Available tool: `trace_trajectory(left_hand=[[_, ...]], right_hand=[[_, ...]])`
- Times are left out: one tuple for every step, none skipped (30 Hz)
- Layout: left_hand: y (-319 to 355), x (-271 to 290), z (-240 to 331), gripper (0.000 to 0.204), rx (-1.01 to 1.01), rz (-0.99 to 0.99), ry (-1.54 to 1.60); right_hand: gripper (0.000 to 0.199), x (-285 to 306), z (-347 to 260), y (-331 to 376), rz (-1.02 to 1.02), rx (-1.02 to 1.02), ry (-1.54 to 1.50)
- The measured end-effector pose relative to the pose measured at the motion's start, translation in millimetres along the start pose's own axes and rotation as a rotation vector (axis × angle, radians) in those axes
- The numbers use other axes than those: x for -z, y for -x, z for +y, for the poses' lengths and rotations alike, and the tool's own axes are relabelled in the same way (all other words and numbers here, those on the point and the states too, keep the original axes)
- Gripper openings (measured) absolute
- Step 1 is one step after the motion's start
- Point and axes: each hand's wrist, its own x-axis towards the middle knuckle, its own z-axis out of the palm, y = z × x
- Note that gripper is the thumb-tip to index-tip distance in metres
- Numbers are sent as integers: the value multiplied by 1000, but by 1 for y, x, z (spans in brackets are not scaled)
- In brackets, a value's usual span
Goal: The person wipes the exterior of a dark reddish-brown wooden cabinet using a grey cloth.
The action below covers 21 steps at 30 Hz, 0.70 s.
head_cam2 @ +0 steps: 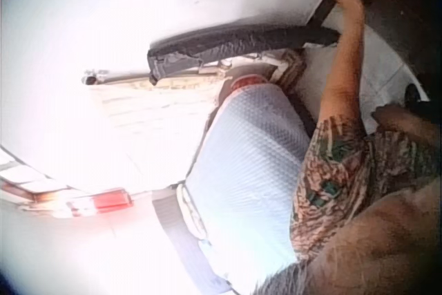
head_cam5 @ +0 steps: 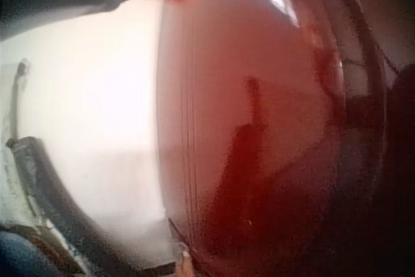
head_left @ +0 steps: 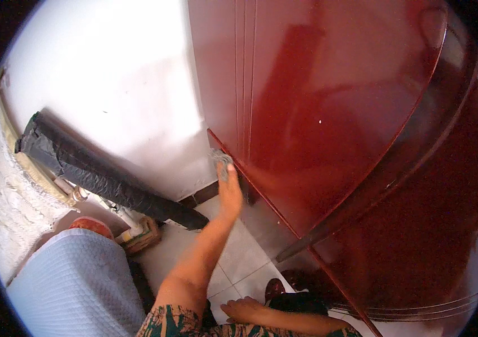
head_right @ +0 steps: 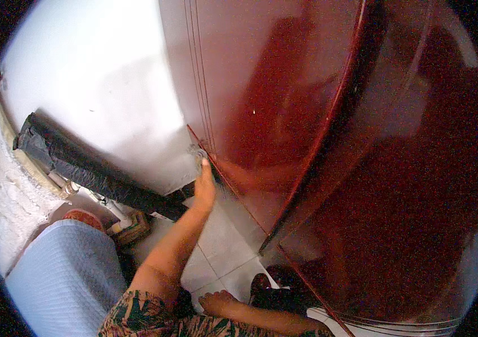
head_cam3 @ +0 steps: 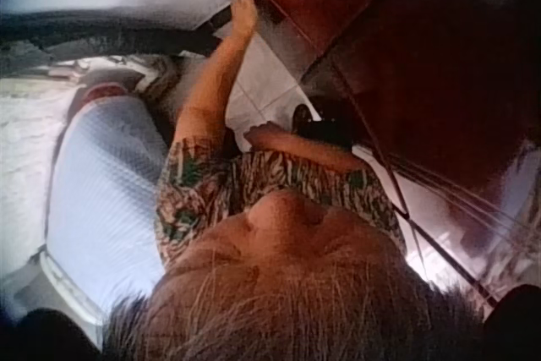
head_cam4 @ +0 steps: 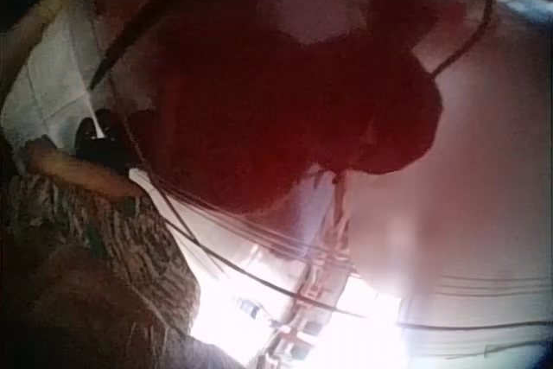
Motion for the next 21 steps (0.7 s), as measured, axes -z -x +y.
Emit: trace_trajectory(left_hand=[[-28, 16, -21, 79, 109, -80, 27], [-53, 30, -40, 85, 219, -161, 56], [-62, 26, -27, 87, 282, -164, 102], [-68, 22, -13, 88, 346, -167, 146], [-63, 19, 16, 92, 394, -113, 236], [-66, 17, 12, 92, 391, -135, 253], [-68, 16, 5, 92, 387, -156, 270], [-70, 19, -3, 92, 382, -170, 282], [-63, 16, -16, 90, 383, -136, 286], [-46, 6, -35, 90, 266, -102, 264], [-28, -2, -44, 89, 152, -63, 234], [0, -5, -54, 85, 122, -41, 188], [30, -16, -52, 82, 95, -31, 156], [68, -30, -28, 79, 82, -47, 139], [101, -29, -17, 78, 122, -68, 132], [132, -31, -11, 78, 168, -93, 135], [159, -36, -2, 79, 176, -182, 129], [181, -30, -3, 80, 184, -243, 93], [206, -30, -18, 78, 60, -312, 78], [211, -28, -10, 76, -63, -391, 62], [212, -26, -5, 73, -253, -424, 2]], right_hand=[[51, -3, 0, -1, 34, 34, 8], [50, -5, -1, -4, 34, 32, 12], [50, -6, 3, -4, 35, 11, 8], [49, -7, 7, -3, 36, -10, 5], [48, -8, 8, -2, 57, -6, 6], [48, -10, 9, -2, 79, -2, 8], [47, -11, 10, -1, 100, 3, 10], [46, -12, 9, -3, 96, 3, 1], [46, -13, 8, -5, 91, 3, -8], [45, -12, 8, -7, 90, -1, -17], [43, -7, 4, -7, 65, -19, -23], [41, -1, -1, -7, 40, -35, -28], [39, 4, -1, -4, 16, -71, -34], [36, 5, 5, -2, -22, -93, -40], [34, 3, 4, -6, -68, -79, -38], [33, 0, 6, -8, -114, -79, -40], [33, 3, 7, -6, -128, -87, -41], [33, -1, 3, -9, -135, -67, -43], [34, -1, 0, -9, -134, -62, -41], [34, 0, -1, -7, -124, -68, -44], [35, 1, 0, -6, -120, -72, -51]])
